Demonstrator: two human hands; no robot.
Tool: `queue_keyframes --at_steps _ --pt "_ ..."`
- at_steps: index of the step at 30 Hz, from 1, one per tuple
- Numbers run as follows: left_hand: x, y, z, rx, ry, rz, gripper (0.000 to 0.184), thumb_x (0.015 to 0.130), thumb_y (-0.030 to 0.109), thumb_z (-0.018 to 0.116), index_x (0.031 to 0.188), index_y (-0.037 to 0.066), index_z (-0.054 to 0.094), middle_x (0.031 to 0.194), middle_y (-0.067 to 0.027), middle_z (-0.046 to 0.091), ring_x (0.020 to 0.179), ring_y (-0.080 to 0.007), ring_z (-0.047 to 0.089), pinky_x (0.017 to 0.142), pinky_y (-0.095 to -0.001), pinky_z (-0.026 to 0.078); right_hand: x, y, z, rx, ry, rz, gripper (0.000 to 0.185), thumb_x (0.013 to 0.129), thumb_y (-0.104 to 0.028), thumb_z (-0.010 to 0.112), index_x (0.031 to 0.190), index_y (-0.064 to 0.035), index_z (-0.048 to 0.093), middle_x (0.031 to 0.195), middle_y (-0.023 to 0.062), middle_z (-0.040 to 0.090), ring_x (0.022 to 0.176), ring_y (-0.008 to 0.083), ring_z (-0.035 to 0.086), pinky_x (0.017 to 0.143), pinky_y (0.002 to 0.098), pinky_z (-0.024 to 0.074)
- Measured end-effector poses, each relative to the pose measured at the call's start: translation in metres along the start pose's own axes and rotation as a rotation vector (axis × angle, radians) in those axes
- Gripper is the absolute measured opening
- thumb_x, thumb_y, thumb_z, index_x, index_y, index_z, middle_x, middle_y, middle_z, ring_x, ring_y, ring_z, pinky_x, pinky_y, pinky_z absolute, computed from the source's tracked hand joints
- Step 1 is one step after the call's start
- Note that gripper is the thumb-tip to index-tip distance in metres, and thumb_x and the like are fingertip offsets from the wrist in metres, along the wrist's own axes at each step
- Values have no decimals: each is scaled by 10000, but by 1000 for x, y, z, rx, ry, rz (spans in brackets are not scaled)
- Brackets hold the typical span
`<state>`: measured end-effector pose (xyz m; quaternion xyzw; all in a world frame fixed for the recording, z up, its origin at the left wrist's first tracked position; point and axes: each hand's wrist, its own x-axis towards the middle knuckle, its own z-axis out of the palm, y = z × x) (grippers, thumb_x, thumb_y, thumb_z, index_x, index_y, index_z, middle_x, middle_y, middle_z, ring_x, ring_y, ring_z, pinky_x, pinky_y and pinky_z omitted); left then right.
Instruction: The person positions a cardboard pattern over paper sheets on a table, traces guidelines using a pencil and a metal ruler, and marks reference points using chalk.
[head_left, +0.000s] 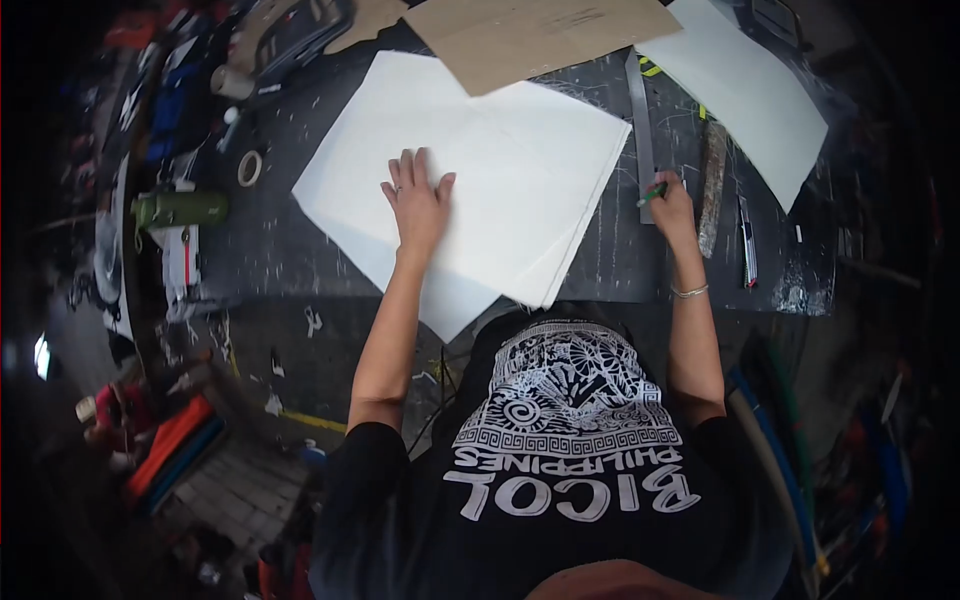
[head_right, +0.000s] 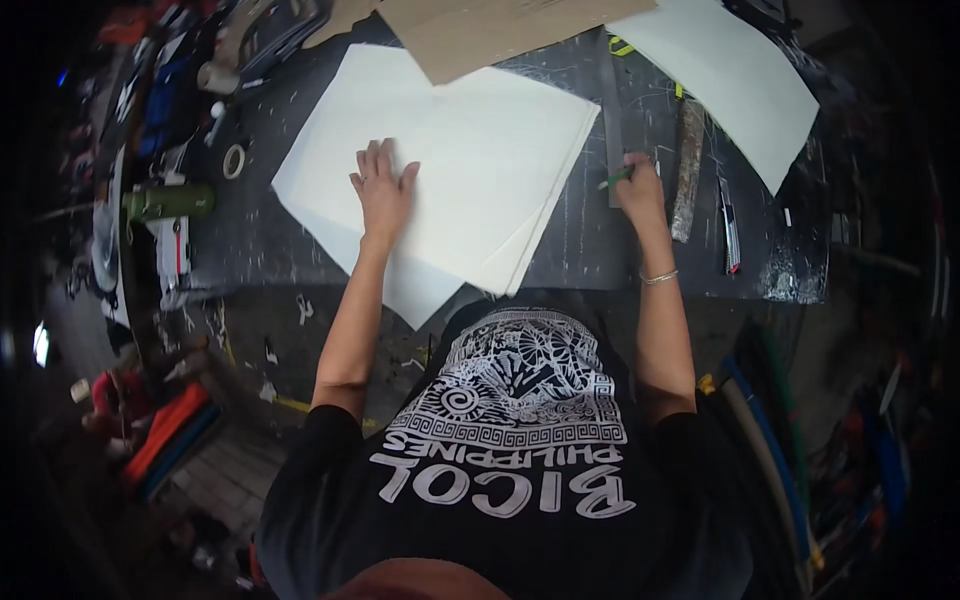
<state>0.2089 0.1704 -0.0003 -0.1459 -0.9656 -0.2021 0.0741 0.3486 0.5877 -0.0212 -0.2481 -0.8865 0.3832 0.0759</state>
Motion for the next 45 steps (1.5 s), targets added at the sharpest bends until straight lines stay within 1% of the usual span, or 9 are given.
queue_keyframes --at_steps 4,7,12,14,20,26,36,42,45 --pt "-12 -18 11 164 70 -4 690 1042 536 469 1553 74 420 1612 -233 375 1505 -476 287 1186 -701 184 -16 -40 -19 493 -41 286 267 1009 -190 552 1215 -22 527 795 110 658 666 215 719 560 349 551" --pt "-1 -27 9 193 48 -2 702 1047 568 434 1556 85 422 1614 -221 377 1508 -469 287 1189 -696 183 -14 -61 -55 309 23 297 275 1044 -255 533 1199 -27 525 709 65 608 495 133 594 438 292 453" --pt "-1 -26 4 179 16 -9 700 1049 566 429 1562 89 414 1626 -216 359 1519 -463 263 1192 -696 170 -73 -61 -154 72 111 344 385 825 -352 886 955 -75 653 679 -20 569 533 71 489 493 244 378" --pt "-2 -25 -1 184 -14 -27 708 1051 570 417 1570 89 403 1636 -215 344 1528 -459 247 1200 -689 157 -98 1 -189 -78 200 64 354 841 -319 873 956 -54 668 712 -9 597 617 88 508 581 262 419" --pt "-5 -16 -2 208 -57 -43 740 1061 577 371 1602 72 343 1660 -230 297 1546 -462 202 1227 -664 110 -200 26 -257 -150 337 255 350 876 -294 842 931 -15 638 794 25 607 757 113 518 717 272 447" --pt "-6 -13 0 179 -36 -31 726 1055 550 413 1583 54 362 1645 -241 311 1532 -480 217 1205 -693 126 -187 -11 -215 -43 478 96 308 870 -220 855 961 -20 640 830 -11 601 775 101 513 726 248 439" --pt "-8 -7 -1 120 -29 -23 723 1059 538 426 1584 46 346 1618 -238 346 1513 -484 249 1185 -708 154 -127 -112 -10 207 -109 -22 368 842 -260 879 1058 -38 680 864 58 704 791 123 611 721 297 511" --pt "14 -8 -18 -127 -96 -53 769 1054 582 428 1616 79 278 1622 -260 323 1515 -482 250 1188 -702 150 -122 -147 31 102 -306 -322 296 952 -190 743 1179 -15 669 1062 217 693 939 365 688 860 406 531" --pt "26 -17 -15 22 -112 65 984 871 788 566 1594 150 372 1628 -287 290 1522 -498 229 1196 -704 152 -119 -136 30 121 -255 -379 285 987 -160 692 1232 -19 659 1108 223 678 969 383 679 891 404 527"
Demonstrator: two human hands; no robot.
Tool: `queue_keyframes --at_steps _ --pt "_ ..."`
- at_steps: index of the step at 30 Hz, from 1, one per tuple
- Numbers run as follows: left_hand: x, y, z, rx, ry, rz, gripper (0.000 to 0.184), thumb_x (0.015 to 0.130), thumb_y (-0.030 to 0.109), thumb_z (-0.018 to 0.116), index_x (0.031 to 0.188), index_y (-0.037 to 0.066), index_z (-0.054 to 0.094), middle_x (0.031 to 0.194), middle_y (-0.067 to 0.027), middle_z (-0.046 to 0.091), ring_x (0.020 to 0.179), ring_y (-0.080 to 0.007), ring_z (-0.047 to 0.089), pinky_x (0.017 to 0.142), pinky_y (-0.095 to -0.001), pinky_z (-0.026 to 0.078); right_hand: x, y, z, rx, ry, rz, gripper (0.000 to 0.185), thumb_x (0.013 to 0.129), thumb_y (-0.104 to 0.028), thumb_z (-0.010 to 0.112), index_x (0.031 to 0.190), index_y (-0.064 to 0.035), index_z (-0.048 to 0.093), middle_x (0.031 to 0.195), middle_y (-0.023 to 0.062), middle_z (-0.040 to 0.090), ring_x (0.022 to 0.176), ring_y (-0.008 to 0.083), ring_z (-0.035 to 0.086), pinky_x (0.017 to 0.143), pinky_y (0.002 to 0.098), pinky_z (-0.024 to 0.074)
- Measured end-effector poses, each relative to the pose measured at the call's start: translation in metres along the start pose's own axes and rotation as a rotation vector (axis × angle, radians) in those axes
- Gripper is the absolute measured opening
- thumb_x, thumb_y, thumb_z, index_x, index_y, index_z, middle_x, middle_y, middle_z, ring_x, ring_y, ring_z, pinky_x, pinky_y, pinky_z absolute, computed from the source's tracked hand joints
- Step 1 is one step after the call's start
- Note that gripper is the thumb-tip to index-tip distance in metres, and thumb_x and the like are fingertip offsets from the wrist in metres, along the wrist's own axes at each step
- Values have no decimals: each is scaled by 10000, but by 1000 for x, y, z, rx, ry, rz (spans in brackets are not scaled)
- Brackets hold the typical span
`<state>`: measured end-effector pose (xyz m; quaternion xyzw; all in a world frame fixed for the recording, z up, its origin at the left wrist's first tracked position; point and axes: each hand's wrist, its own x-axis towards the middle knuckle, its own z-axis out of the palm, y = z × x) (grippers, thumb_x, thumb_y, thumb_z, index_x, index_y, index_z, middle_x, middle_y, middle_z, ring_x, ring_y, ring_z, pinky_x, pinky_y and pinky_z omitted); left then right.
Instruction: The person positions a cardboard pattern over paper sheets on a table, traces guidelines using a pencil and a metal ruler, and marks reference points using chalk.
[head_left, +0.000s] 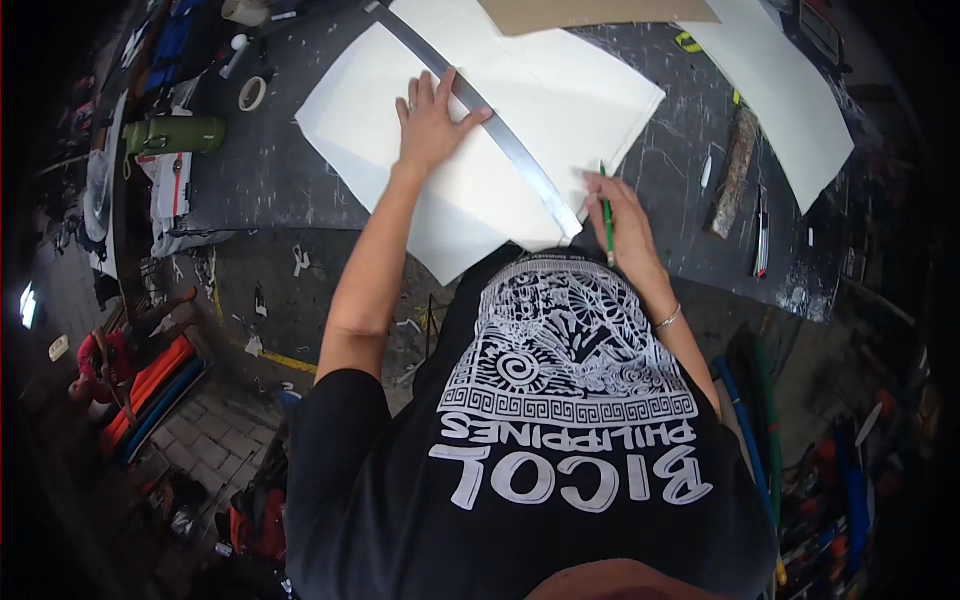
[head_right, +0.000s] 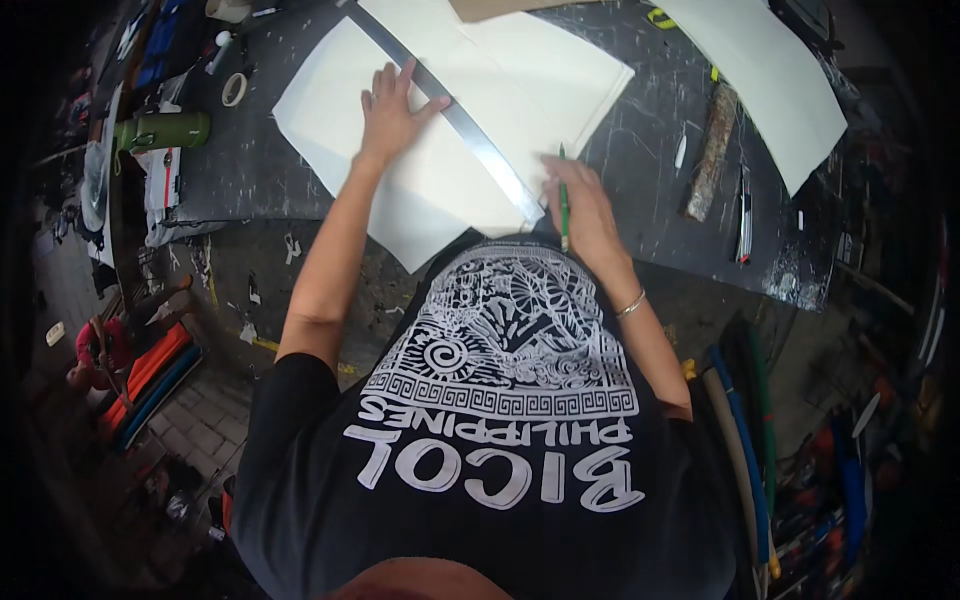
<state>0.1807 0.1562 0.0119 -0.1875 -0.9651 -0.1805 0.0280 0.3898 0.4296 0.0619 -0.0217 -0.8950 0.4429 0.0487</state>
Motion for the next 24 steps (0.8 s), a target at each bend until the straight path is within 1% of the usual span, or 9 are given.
queue_keyframes --at_steps 1,2,3,6,9,10,14,19,24 --pt "4 -2 1 81 -29 44 1037 822 832 595 1588 164 392 1631 -293 281 1525 -501 222 1198 -704 153 -1 4 -2 21 38 6 283 997 -152 677 1248 -21 655 1116 222 675 970 382 677 895 400 526" --pt "9 -7 6 107 -51 58 1160 685 902 656 1571 188 435 1637 -315 256 1536 -505 194 1204 -703 152 -5 7 -3 101 89 -5 286 1043 -159 596 1296 -36 643 1079 185 677 936 321 675 884 365 521" --pt "11 -10 6 107 -50 82 1202 650 912 674 1578 189 426 1641 -327 242 1542 -500 186 1206 -701 150 -9 10 -6 192 64 58 292 1053 -173 574 1304 -40 644 1069 169 675 927 293 671 877 355 521" --pt "16 -11 -1 102 -66 89 1283 589 932 695 1582 170 414 1641 -321 255 1552 -489 159 1206 -706 144 -12 21 -7 378 4 201 336 1083 -207 479 1327 -52 650 1025 103 655 903 180 646 860 318 512" --pt "25 -13 8 127 -30 122 1333 567 941 699 1590 142 394 1649 -299 259 1556 -484 148 1203 -716 134 -10 43 8 391 49 173 347 1070 -195 477 1334 -55 653 1047 109 679 919 176 657 872 314 521" --pt "25 -8 6 146 -61 77 1288 607 864 753 1603 143 371 1678 -252 232 1567 -453 149 1226 -686 107 -9 41 14 477 119 256 270 1025 -126 536 1237 -39 680 1071 101 717 885 153 665 842 298 540" --pt "24 -2 13 203 -17 95 1289 613 891 726 1606 149 368 1673 -252 246 1567 -442 161 1222 -694 88 -8 52 33 647 253 150 98 909 0 671 1000 -35 661 994 66 761 779 112 654 740 264 549" --pt "22 -11 19 169 20 142 1368 555 978 659 1601 142 377 1669 -243 262 1572 -408 175 1227 -697 92 -13 69 36 466 200 167 82 883 -80 741 938 -50 688 864 26 734 748 66 624 697 243 521" --pt "20 -12 21 179 41 150 1362 560 986 645 1599 147 382 1666 -233 275 1574 -387 184 1234 -682 107 -15 63 32 443 174 183 77 873 -99 755 898 -53 698 814 9 709 737 58 621 682 243 520"
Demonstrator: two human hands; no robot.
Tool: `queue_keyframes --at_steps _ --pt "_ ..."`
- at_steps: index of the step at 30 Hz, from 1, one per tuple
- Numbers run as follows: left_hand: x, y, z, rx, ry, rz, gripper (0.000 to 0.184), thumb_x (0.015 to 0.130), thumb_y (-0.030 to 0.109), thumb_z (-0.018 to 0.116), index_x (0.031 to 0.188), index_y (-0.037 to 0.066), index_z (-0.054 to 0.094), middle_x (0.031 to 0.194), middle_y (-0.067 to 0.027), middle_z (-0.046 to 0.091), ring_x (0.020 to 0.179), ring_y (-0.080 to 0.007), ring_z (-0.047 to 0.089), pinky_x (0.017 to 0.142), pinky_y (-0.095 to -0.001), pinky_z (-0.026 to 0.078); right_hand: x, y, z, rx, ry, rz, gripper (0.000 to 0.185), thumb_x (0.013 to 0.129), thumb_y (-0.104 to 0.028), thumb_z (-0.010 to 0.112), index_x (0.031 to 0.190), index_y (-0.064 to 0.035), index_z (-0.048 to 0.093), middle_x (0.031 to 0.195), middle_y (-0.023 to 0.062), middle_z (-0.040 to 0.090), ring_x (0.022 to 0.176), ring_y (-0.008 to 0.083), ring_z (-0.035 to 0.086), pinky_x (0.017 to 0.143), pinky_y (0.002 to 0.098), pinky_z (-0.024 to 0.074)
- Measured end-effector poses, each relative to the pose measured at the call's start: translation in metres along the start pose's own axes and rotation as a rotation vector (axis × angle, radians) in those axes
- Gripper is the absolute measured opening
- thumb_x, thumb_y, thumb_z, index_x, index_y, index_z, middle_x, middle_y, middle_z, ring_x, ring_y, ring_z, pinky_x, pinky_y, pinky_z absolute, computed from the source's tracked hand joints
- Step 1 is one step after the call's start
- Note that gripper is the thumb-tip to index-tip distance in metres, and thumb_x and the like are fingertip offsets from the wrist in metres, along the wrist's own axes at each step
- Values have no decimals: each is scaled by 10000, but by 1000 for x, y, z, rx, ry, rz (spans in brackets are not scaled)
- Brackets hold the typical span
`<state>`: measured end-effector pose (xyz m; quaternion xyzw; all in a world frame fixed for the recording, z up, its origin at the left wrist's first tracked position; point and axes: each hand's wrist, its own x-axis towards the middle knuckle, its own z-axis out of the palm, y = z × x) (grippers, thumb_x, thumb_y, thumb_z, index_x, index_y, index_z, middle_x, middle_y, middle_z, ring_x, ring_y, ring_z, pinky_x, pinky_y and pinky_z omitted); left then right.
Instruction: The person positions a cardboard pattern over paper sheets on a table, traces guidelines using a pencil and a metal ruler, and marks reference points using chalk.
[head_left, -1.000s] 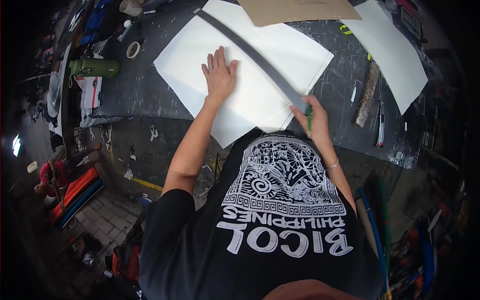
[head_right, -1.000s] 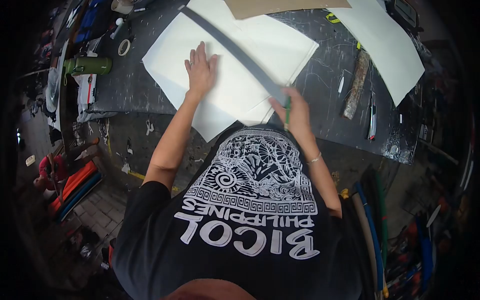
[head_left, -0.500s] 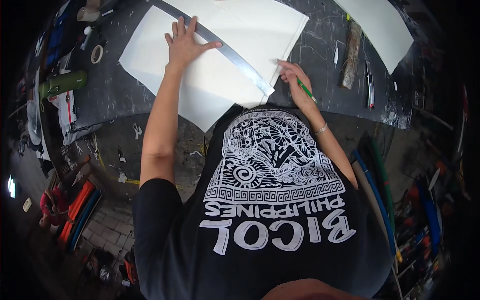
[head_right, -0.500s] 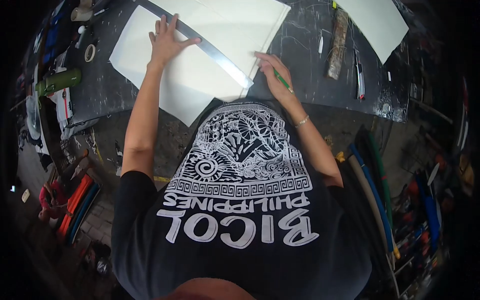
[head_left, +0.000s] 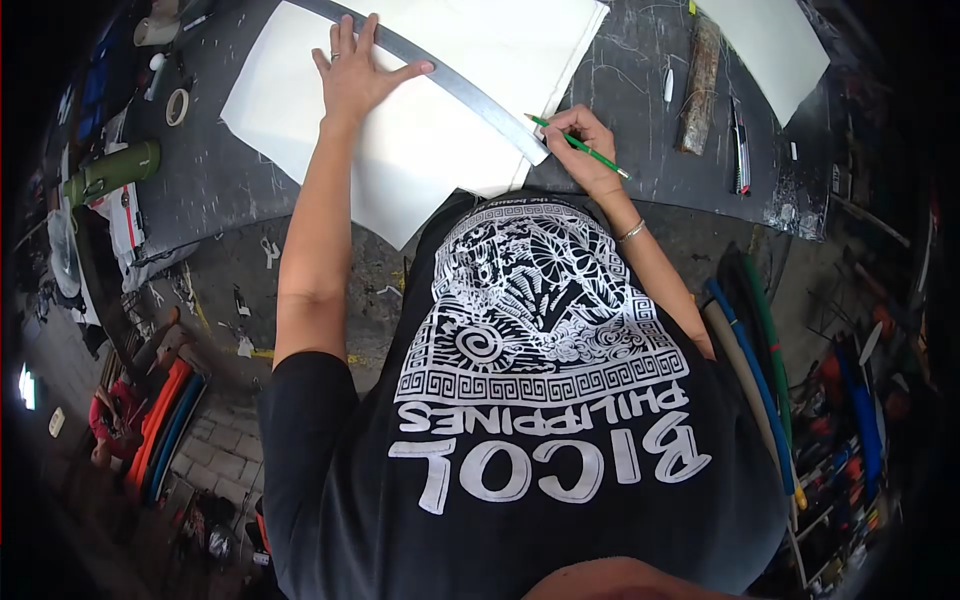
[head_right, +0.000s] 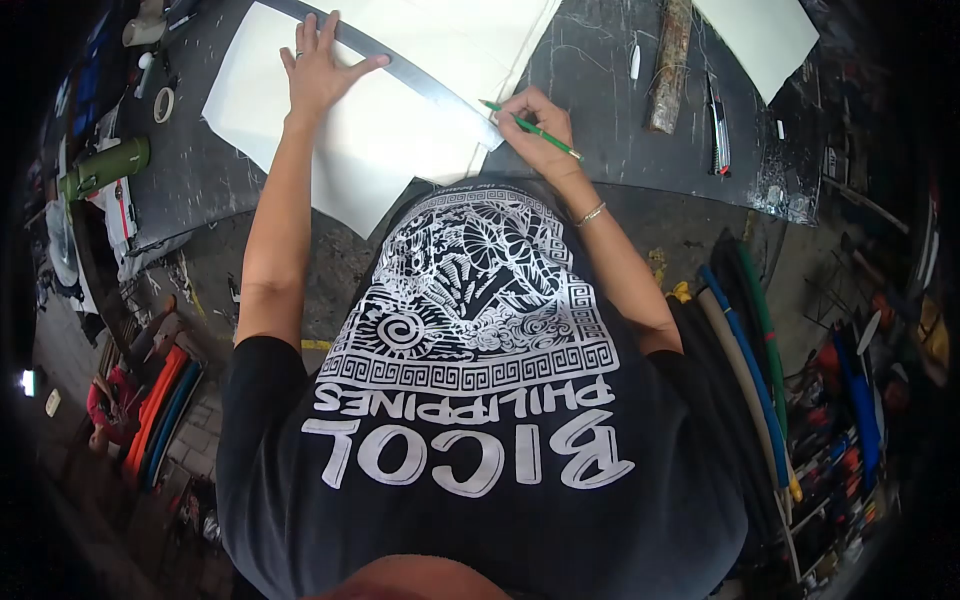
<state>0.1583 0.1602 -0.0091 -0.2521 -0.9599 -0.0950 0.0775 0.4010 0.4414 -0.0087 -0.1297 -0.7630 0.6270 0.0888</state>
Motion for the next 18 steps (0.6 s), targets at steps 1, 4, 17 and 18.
queue_keyframes --at_steps 1,4,17,18 --pt "0 0 -1 2 3 0 1360 561 987 644 1599 148 382 1665 -231 277 1573 -388 184 1234 -681 110 0 1 1 14 1 2 79 872 -100 756 900 -52 699 814 9 711 734 58 621 682 244 521" --pt "0 3 -6 1 14 -9 1355 565 980 651 1601 150 380 1664 -226 283 1572 -381 193 1236 -681 109 2 3 2 4 -1 1 85 871 -103 761 900 -51 701 812 11 716 729 60 624 682 247 525" --pt "14 -19 -12 -167 -48 -78 1378 580 926 710 1605 79 348 1664 -229 286 1574 -373 195 1258 -620 127 4 -1 -10 -128 -86 -53 56 922 -32 715 934 -19 662 868 9 692 804 50 613 731 232 514" --pt "16 -25 -11 -146 -42 -103 1389 580 921 714 1605 63 338 1663 -233 286 1573 -374 196 1259 -614 129 3 -1 -9 -119 -87 -54 57 926 -26 709 934 -14 654 864 11 688 806 53 612 737 234 515"
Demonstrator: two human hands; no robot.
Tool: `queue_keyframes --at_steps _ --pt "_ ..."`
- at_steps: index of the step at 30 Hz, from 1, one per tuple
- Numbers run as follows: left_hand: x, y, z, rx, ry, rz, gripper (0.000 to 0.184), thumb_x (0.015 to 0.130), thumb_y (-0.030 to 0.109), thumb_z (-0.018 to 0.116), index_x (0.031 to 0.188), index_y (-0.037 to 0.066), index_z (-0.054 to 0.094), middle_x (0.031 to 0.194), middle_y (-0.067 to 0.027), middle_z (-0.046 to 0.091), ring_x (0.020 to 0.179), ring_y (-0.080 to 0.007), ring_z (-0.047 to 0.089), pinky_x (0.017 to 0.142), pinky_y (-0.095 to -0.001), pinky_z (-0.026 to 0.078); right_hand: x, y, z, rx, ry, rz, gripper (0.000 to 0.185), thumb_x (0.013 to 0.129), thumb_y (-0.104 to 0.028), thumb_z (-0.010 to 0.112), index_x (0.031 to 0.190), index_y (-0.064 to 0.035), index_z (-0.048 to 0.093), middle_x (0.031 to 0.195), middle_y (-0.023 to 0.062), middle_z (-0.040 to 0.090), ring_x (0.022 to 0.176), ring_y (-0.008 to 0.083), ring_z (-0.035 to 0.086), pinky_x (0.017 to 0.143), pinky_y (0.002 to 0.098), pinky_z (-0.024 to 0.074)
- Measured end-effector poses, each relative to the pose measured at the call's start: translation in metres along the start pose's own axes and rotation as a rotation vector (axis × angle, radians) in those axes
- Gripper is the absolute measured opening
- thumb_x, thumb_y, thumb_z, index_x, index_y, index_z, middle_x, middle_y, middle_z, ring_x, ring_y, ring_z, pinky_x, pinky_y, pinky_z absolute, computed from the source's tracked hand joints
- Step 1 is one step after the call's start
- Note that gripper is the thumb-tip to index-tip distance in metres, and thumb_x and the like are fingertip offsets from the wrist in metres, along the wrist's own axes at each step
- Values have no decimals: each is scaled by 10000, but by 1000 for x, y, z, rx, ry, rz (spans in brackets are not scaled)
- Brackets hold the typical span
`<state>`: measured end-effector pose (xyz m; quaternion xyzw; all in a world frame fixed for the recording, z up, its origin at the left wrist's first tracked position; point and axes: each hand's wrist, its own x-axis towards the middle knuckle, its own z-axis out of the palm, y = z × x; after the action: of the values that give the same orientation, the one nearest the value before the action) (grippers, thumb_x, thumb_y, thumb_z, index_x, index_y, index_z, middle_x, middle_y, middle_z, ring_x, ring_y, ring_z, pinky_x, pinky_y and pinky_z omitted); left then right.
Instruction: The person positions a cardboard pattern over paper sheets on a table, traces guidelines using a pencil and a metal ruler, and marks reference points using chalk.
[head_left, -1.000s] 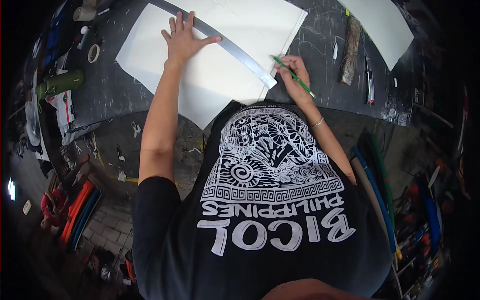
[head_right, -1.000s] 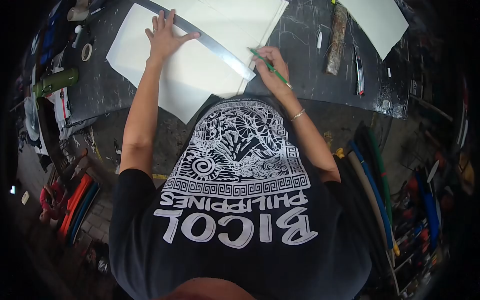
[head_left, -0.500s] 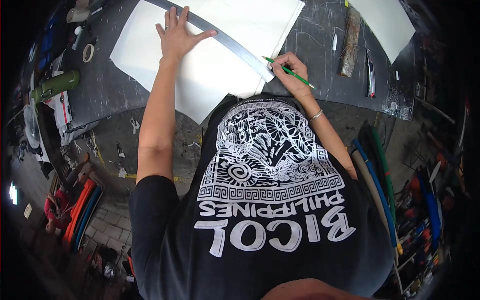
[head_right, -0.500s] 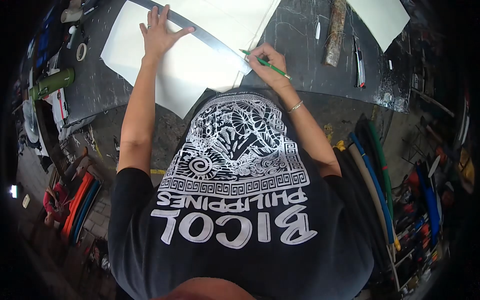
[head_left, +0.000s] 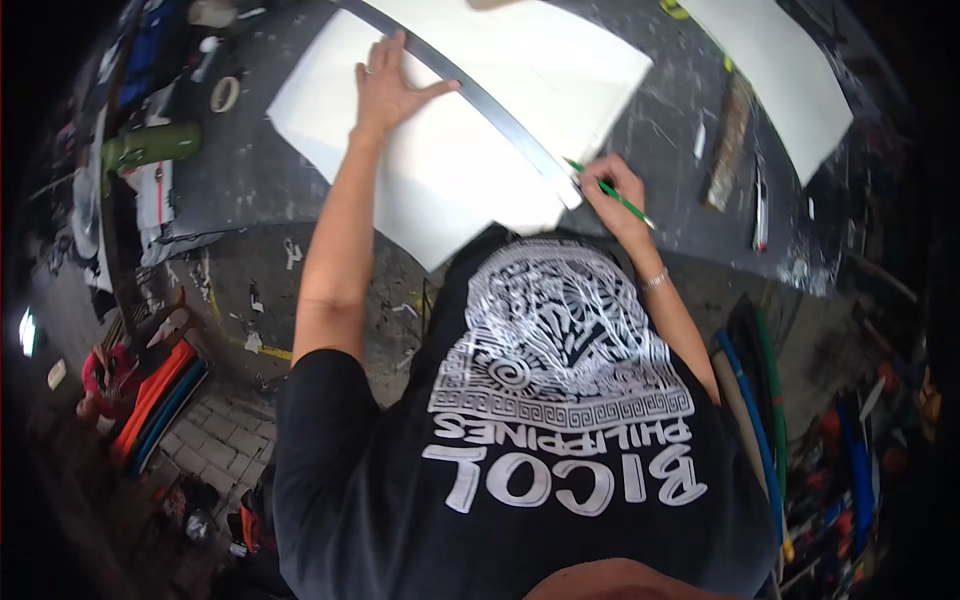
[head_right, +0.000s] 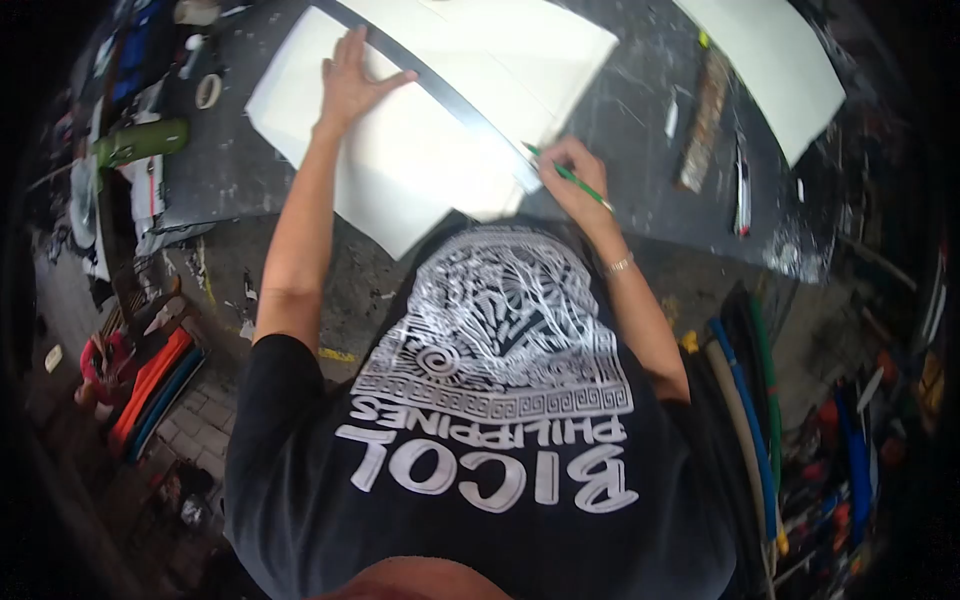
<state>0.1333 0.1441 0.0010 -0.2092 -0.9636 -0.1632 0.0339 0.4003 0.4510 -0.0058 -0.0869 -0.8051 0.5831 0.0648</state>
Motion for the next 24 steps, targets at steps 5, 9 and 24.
queue_keyframes --at_steps 5,9,24 --pt "10 -2 -11 113 -73 -69 1487 556 941 700 1610 -14 267 1683 -252 221 1589 -371 133 1269 -593 71 3 2 6 105 15 47 73 874 -64 723 927 -28 688 866 46 731 798 79 653 727 264 535" --pt "14 2 -9 98 -106 -76 1529 526 973 672 1621 -6 245 1698 -229 192 1599 -343 99 1278 -576 50 3 -3 5 121 10 69 62 892 -51 712 925 -17 671 858 34 726 792 70 647 715 249 530" --pt "17 6 -4 138 -94 -102 1543 512 1011 627 1635 29 232 1715 -169 185 1601 -321 103 1280 -580 40 3 -1 8 96 27 56 53 890 -40 712 902 -25 663 798 8 673 733 54 597 666 242 510"
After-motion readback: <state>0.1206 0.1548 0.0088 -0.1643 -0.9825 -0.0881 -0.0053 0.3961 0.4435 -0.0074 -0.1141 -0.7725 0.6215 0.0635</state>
